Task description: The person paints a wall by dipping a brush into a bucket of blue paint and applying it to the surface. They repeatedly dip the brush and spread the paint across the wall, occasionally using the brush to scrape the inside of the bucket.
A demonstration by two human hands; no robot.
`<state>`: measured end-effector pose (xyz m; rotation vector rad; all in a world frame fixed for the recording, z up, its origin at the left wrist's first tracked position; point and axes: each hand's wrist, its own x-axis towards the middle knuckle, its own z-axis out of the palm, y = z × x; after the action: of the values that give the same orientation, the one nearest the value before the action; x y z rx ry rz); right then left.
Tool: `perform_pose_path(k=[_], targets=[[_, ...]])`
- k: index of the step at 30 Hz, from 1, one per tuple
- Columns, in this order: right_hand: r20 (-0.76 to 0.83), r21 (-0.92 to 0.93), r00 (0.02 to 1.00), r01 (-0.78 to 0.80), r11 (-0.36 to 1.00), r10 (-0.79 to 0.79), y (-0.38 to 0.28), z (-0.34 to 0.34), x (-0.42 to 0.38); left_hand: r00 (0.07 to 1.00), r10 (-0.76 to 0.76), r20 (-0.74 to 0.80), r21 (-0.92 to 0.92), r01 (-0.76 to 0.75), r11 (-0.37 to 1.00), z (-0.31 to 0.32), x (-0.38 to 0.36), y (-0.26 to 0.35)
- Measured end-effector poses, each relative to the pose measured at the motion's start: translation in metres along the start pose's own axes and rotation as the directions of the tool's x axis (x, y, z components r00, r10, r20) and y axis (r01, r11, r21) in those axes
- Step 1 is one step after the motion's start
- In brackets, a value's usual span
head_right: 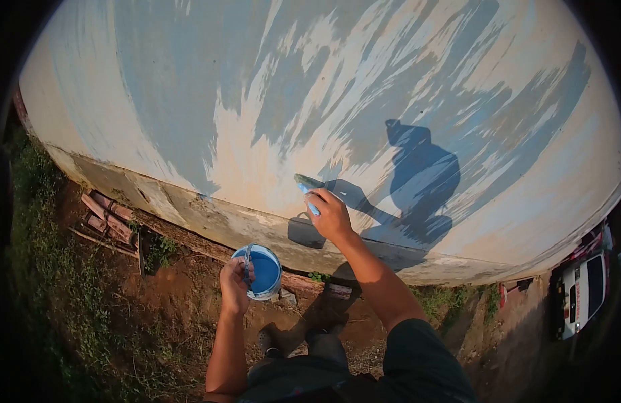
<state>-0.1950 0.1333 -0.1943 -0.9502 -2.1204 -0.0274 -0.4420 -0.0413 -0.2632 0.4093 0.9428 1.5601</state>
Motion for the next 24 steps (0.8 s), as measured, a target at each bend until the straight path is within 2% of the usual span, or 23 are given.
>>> perform_pose_path(k=[1,3,4,6,7,9,10,11,13,16,19,20,22,23,24], targets=[[-0.001,0.001,1.000,0.009,1.000,-0.009,-0.007,-0.013,0.014,1.000,0.008,-0.001,-0.005,-0.008,1.000,0.004,0.000,0.004],[-0.263,0.030,0.965,0.017,0.999,-0.009,-0.022,-0.040,0.038,1.000,-0.010,-0.024,0.051,0.011,0.999,0.008,-0.003,0.010],[-0.257,0.034,0.967,0.017,0.999,-0.008,-0.028,-0.050,0.048,0.999,-0.013,-0.031,0.048,0.014,0.999,0.008,-0.002,0.011],[-0.467,-0.063,0.877,0.090,0.994,-0.109,-0.036,-0.062,0.058,1.000,-0.007,0.022,0.084,0.005,0.996,0.005,-0.002,0.010],[-0.465,-0.060,0.879,0.087,0.994,-0.105,-0.039,-0.057,0.054,1.000,-0.010,0.019,0.085,0.008,0.996,0.003,-0.004,0.009],[-0.318,0.043,0.948,0.028,0.999,-0.013,-0.041,-0.034,0.043,1.000,0.004,0.001,0.080,-0.004,0.997,0.003,-0.004,0.008],[-0.222,0.051,0.975,0.037,0.998,-0.025,-0.034,-0.016,0.032,1.000,0.008,0.001,0.078,-0.008,0.997,0.003,-0.005,0.009],[-0.222,0.051,0.975,0.041,0.998,-0.028,-0.025,0.000,0.020,1.000,0.006,-0.017,0.067,-0.005,0.998,0.003,-0.007,0.010],[0.066,0.054,0.997,-0.052,0.997,0.048,-0.015,0.020,0.006,0.999,0.007,-0.035,0.056,-0.005,0.998,0.002,-0.009,0.013],[0.003,0.081,0.995,-0.095,0.992,0.095,-0.012,0.002,0.026,0.998,-0.004,-0.063,0.038,0.006,0.999,-0.006,-0.008,0.015],[-0.315,-0.034,0.948,0.042,0.999,-0.051,-0.035,-0.036,0.048,0.996,0.020,-0.083,0.045,-0.017,0.999,-0.015,-0.009,0.012],[-0.307,-0.027,0.951,0.040,0.999,-0.046,-0.040,-0.037,0.046,0.996,0.034,-0.082,0.050,-0.030,0.998,-0.015,-0.008,0.012],[-0.472,-0.117,0.880,0.000,0.993,-0.055,-0.050,-0.034,0.030,0.995,0.042,-0.087,0.062,-0.037,0.997,-0.019,-0.010,0.010],[-0.469,-0.112,0.882,-0.004,0.994,-0.049,-0.051,-0.024,0.017,0.994,0.044,-0.097,0.054,-0.039,0.998,-0.021,-0.010,0.008],[-0.371,-0.033,0.928,-0.029,0.999,0.015,-0.049,-0.004,-0.001,0.993,0.048,-0.105,0.044,-0.043,0.998,-0.022,-0.010,0.007]])
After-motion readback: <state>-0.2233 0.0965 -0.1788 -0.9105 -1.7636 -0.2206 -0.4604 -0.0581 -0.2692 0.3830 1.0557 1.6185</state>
